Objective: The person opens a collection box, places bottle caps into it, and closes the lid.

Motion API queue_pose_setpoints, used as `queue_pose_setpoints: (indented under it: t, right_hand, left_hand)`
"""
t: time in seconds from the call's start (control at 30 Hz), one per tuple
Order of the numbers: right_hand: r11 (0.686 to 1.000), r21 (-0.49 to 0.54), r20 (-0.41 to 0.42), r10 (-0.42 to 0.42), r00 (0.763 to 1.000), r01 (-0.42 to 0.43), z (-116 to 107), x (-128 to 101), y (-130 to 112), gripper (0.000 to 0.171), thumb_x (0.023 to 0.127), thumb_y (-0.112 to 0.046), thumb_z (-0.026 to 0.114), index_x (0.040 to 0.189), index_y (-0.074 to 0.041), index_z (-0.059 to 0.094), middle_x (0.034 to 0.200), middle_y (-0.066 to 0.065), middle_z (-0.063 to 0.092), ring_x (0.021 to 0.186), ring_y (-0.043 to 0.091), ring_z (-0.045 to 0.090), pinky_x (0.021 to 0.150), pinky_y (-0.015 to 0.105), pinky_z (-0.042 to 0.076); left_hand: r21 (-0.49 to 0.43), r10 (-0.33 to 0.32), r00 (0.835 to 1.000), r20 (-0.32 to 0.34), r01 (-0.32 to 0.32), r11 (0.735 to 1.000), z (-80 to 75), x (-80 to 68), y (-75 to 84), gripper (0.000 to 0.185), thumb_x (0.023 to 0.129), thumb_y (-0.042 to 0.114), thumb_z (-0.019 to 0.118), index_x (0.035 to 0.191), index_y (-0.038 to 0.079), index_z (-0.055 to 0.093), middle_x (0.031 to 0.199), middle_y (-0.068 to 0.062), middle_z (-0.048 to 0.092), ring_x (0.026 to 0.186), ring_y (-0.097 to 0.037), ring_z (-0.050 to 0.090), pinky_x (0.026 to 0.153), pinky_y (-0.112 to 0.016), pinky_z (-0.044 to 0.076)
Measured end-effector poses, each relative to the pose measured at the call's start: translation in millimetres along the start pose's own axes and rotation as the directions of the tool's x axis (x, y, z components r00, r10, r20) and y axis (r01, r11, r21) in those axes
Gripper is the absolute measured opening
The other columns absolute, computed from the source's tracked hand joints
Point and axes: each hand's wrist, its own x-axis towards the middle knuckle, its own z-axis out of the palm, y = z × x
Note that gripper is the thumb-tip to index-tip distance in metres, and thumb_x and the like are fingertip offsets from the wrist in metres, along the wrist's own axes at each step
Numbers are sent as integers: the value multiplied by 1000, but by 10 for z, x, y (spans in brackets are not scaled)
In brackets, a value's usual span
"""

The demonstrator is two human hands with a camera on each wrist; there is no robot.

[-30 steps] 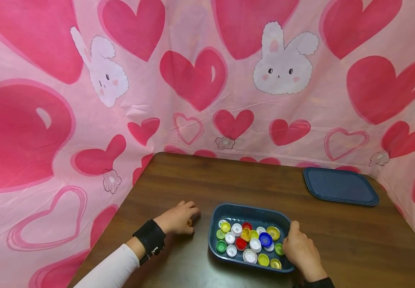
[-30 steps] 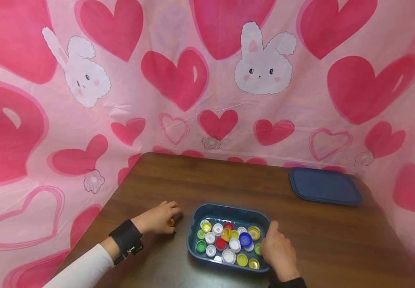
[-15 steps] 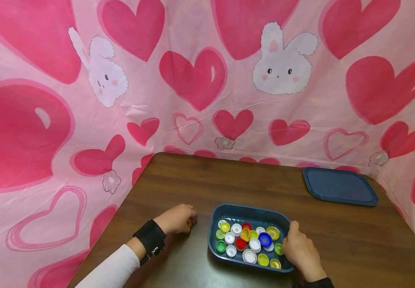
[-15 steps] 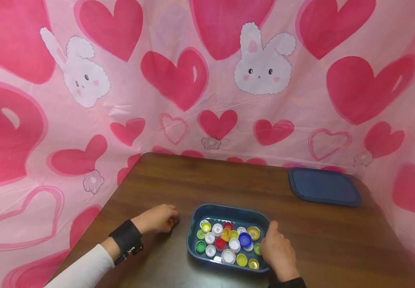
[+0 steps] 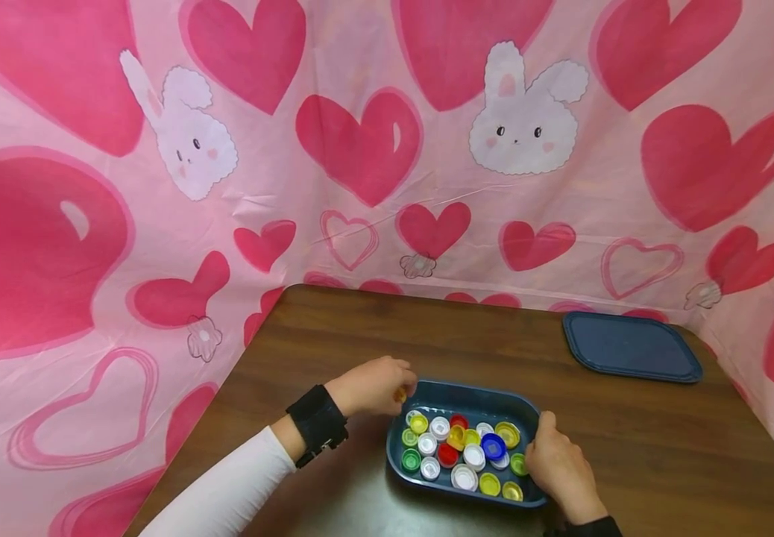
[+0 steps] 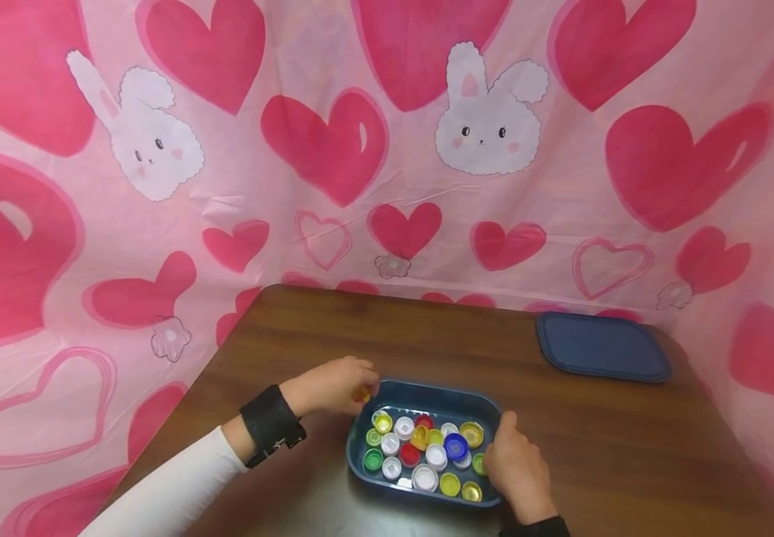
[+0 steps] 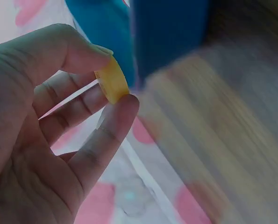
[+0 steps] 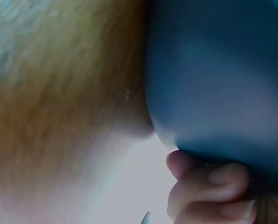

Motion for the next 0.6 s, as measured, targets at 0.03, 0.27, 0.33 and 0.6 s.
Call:
queue_pose_setpoints:
  t: [0.03,0.27,0.33,0.6]
  right_hand:
    - [1000,0,-3,-1,1000,1,1,0,2,33,93,-13,53,116,4,39,92,26,64,78,38,63,62,50,49]
    - [1000,0,-7,-8,1000,8,6,-9,18,34,94,-14,54,117,5,38,91,26,64,78,39,63,62,52,49]
    - [1000,1,-10,-7,1000,7,8,-10,16,33,94,-14,54,117,4,38,91,26,64,77,38,63,62,52,49]
    - [1000,3,8,9,1000,-9,-2,-13,-7,34,94,-13,54,118,5,37,88,23,63,74,35,62,60,49,48]
  left_hand:
    - [3,14,1000,13,-14,1000,4,49,53,23,81,17,85,102,14,75,91,6,62,85,-11,55,79,-22,52]
    - [71,110,987,113,-119,990,89,391,399,20,83,21,84,101,17,75,89,9,58,86,-9,52,73,-18,46]
    - [81,145,981,133,-157,984,124,475,471,19,84,21,83,101,18,75,89,9,58,85,-8,53,72,-16,45]
    - [71,215,958,189,-232,970,301,752,638,17,85,22,83,98,19,73,88,10,57,81,-4,54,69,-12,44]
